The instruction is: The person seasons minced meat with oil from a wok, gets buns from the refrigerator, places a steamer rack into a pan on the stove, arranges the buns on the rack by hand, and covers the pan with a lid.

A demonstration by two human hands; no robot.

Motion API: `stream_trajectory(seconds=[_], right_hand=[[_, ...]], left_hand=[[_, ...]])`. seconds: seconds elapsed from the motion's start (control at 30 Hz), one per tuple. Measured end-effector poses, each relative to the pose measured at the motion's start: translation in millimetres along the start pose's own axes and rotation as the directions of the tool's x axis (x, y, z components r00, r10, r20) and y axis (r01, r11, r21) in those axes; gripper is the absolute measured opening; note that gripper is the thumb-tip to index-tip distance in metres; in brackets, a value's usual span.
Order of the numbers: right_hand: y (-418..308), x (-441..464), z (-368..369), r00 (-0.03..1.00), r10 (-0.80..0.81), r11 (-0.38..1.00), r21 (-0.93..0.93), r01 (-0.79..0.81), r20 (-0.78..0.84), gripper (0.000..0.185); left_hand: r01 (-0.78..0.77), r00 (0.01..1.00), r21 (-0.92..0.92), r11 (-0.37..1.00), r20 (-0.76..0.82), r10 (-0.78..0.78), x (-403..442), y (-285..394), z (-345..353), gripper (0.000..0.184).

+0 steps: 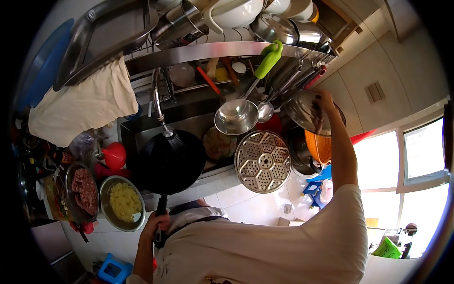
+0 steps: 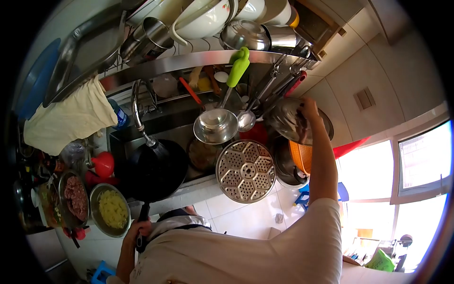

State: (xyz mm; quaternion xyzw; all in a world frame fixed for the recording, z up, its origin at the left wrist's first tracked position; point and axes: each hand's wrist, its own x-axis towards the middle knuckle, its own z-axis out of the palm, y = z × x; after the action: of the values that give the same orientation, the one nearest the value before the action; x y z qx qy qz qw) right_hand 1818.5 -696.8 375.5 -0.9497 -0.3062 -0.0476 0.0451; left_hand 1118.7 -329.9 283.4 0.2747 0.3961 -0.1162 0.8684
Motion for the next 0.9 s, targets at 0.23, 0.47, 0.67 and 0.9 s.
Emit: stream_trajectory(seconds=[0.23, 0.47, 0.67, 0.9], right_hand=[[-26.2, -40.9, -5.6, 0.989, 0.07, 0.994, -0.079, -0.081, -0.134, 0.027], [-194.5, -178.6, 14.1, 0.977, 0.197, 0.95, 0.262, -0.17, -0.078, 0.01], [-200.6, -269.5, 93.4, 0.97, 0.072, 0.963, 0.268, -0.008, -0.23, 0.017], [-200.5, -277.1, 145.4, 0.976, 0.202, 0.91, 0.354, -0.216, 0.076, 0.024]], left_hand=[[0.011, 1.0, 0.029, 1.0, 0.027, -0.012, -2.0, 6.0, -3.7, 0.017], [0.007, 0.998, 0.028, 1.0, 0.066, -0.009, 1.4, 2.4, -16.2, 0.018], [0.008, 0.994, 0.052, 0.999, 0.112, -0.014, 4.5, 4.7, -26.1, 0.017], [-0.013, 0.993, 0.019, 1.0, 0.117, 0.011, 5.4, 4.0, -24.8, 0.015]])
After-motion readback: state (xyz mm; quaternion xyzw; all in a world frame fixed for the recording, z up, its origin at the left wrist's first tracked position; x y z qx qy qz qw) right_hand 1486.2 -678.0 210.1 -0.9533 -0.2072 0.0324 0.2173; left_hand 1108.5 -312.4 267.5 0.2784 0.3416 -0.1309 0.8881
